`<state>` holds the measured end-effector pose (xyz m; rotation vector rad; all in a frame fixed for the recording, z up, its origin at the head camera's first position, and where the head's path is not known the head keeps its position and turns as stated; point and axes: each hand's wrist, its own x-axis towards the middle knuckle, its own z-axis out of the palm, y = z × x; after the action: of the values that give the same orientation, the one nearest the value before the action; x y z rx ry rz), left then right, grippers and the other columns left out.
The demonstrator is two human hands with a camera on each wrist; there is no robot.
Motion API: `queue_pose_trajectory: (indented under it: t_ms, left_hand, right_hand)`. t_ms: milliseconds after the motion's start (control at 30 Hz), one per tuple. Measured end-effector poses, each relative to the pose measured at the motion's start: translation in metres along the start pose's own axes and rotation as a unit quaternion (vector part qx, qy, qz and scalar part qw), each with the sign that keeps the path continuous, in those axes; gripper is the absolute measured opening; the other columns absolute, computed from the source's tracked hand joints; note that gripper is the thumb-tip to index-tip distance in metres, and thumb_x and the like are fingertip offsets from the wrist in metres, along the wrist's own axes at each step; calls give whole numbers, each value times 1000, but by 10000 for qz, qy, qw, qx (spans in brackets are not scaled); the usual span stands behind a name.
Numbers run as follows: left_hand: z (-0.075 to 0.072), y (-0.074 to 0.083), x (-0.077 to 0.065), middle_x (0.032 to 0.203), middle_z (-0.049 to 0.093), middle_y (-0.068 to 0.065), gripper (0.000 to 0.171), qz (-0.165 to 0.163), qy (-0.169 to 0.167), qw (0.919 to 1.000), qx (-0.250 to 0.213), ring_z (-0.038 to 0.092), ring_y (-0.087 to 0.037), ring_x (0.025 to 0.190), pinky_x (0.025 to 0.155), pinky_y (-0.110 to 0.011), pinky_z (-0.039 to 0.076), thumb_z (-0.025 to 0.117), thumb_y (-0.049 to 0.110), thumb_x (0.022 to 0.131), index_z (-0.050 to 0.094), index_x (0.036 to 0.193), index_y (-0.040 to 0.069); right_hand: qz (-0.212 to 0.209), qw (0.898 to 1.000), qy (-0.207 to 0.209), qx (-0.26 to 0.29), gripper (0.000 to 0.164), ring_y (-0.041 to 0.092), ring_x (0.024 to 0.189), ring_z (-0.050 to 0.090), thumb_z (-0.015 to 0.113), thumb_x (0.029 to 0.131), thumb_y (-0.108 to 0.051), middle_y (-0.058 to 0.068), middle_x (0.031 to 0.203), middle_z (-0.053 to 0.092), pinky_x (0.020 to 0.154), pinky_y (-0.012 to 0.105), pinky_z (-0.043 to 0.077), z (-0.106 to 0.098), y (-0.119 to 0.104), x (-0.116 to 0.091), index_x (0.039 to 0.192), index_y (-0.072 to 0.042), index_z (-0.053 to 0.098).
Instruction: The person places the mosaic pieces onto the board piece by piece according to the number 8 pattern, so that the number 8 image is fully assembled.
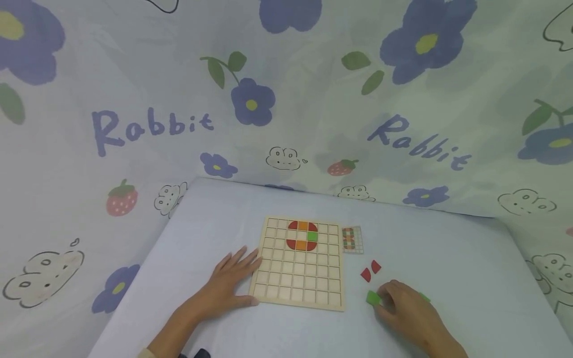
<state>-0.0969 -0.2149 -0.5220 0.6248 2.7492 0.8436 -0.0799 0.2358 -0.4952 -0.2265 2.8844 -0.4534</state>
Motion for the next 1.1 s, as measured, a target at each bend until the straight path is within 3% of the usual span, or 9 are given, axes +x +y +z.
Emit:
queue_pose_trajectory:
  t_ms: [233, 500, 833, 1100]
  left_hand:
    - [0, 0, 0, 172, 21, 5, 97, -28, -22, 10000, -46, 5, -29, 161, 128, -54, -1, 82, 52, 84, 37, 164, 18]
    - [-1, 0, -1, 172, 21, 4, 98, -15, -19, 10000, -26, 5, -29, 161, 128, -55, -1, 82, 52, 84, 37, 164, 18]
    - [-1, 1, 0, 172, 22, 2, 98, 6, -28, 9999, -111, 6, -31, 161, 128, -55, -2, 83, 50, 83, 37, 163, 17]
    - [-2, 2, -1, 172, 20, 4, 98, -31, -29, 9999, -95, 5, -30, 161, 128, -55, -1, 83, 50, 83, 37, 163, 17]
  right_hand:
    - [-445, 9987, 249, -90, 20, 4, 77, 50, 85, 82, -21, -16, 83, 55, 73, 29, 57, -6, -10, 4, 98, -19, 74]
    - [-592, 9981, 98, -100, 22, 8, 79, 54, 83, 84, -21, -14, 84, 54, 71, 29, 53, -16, -28, 20, 103, -17, 73]
    - [-1657, 9848, 449, -271, 20, 3, 71, 50, 82, 85, -22, -14, 82, 56, 63, 25, 50, -31, -63, 59, 101, -15, 74]
    - [-1786, 9834, 275, -184, 23, 8, 74, 52, 81, 88, -26, -10, 86, 59, 66, 27, 51, -42, -97, 96, 105, -13, 74]
